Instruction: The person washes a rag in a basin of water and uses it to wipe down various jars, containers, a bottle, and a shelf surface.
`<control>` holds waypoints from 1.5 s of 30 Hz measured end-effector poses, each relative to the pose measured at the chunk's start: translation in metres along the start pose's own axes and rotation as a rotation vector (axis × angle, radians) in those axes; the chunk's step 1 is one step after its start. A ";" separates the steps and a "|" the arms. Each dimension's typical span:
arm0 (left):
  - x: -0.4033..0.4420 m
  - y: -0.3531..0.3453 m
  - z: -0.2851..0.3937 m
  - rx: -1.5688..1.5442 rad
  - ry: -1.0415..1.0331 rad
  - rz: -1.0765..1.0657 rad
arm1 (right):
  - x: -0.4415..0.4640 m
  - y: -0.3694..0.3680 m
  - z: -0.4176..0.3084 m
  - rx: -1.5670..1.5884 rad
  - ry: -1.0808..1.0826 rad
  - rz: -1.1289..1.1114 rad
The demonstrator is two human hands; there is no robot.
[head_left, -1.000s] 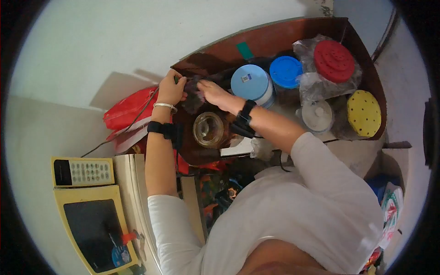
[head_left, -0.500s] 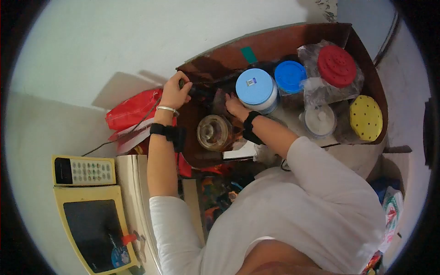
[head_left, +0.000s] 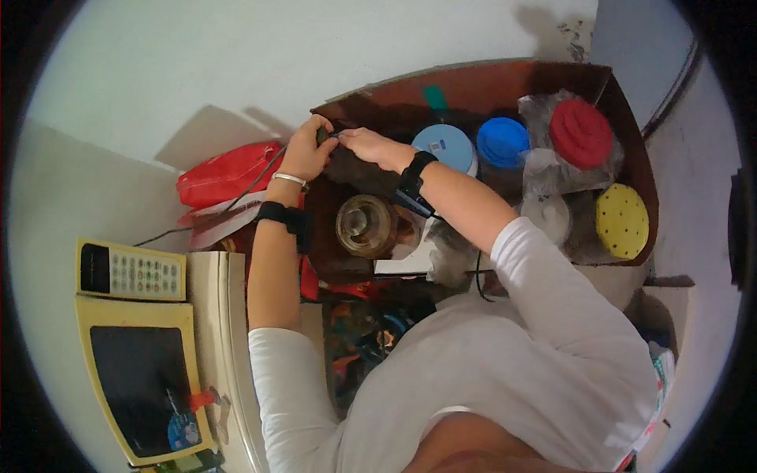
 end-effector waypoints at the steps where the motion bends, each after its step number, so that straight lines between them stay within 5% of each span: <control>1: -0.001 -0.001 0.000 0.019 0.017 0.038 | 0.000 0.003 -0.002 0.010 -0.028 -0.024; 4: -0.002 -0.007 -0.006 -0.022 0.062 0.148 | -0.011 0.003 -0.008 -0.015 -0.262 0.118; 8: -0.002 -0.004 0.019 0.073 0.321 0.239 | 0.085 0.014 0.093 -0.444 -0.218 0.183; 9: -0.001 -0.005 0.021 -0.015 0.426 0.235 | 0.011 0.012 0.042 -0.259 -0.355 0.196; 12: 0.003 -0.004 0.015 -0.133 0.545 0.244 | -0.006 0.011 0.053 -0.155 -0.430 0.301; 15: 0.005 -0.005 0.006 -0.155 0.543 0.162 | -0.016 0.007 0.043 -0.133 -0.244 0.319; 18: 0.005 0.000 0.008 -0.086 0.475 0.136 | -0.019 0.001 0.026 0.164 -0.141 0.086; 24: 0.010 -0.001 0.021 -0.068 0.286 -0.058 | -0.022 0.022 -0.003 -0.169 0.122 -0.078; 26: 0.015 -0.008 0.027 -0.080 0.018 -0.200 | -0.019 0.027 -0.001 -0.271 0.100 -0.044; 28: 0.019 -0.010 0.022 -0.079 0.024 -0.225 | -0.026 0.025 -0.002 -0.259 0.020 -0.055; 30: 0.022 -0.006 0.023 0.089 -0.231 -0.214 | -0.018 0.022 0.016 -0.304 0.055 0.040; 35: 0.028 -0.017 0.018 0.138 -0.154 -0.257 | -0.030 0.007 0.034 -0.397 0.191 0.387; 38: 0.020 -0.019 0.034 0.250 -0.239 -0.037 | -0.041 0.002 0.047 -0.423 0.261 0.455; 40: 0.016 -0.014 0.036 0.406 0.150 0.117 | -0.049 -0.002 0.063 -0.431 0.286 0.494; 43: 0.011 -0.013 0.041 0.414 0.381 0.081 | -0.054 -0.005 0.073 -0.444 0.334 0.536; 45: 0.014 -0.015 0.038 0.421 0.334 0.079 | -0.057 -0.010 0.076 -0.442 0.359 0.539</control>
Point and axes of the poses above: each hand's wrist, its own x-axis towards the middle knuckle, its own y-axis out of the back of the hand, z = x × y, the point moved 4 cm from there along x, towards the middle knuckle, and after that the axes turned 5 degrees about -y, right-handed, at the moved point
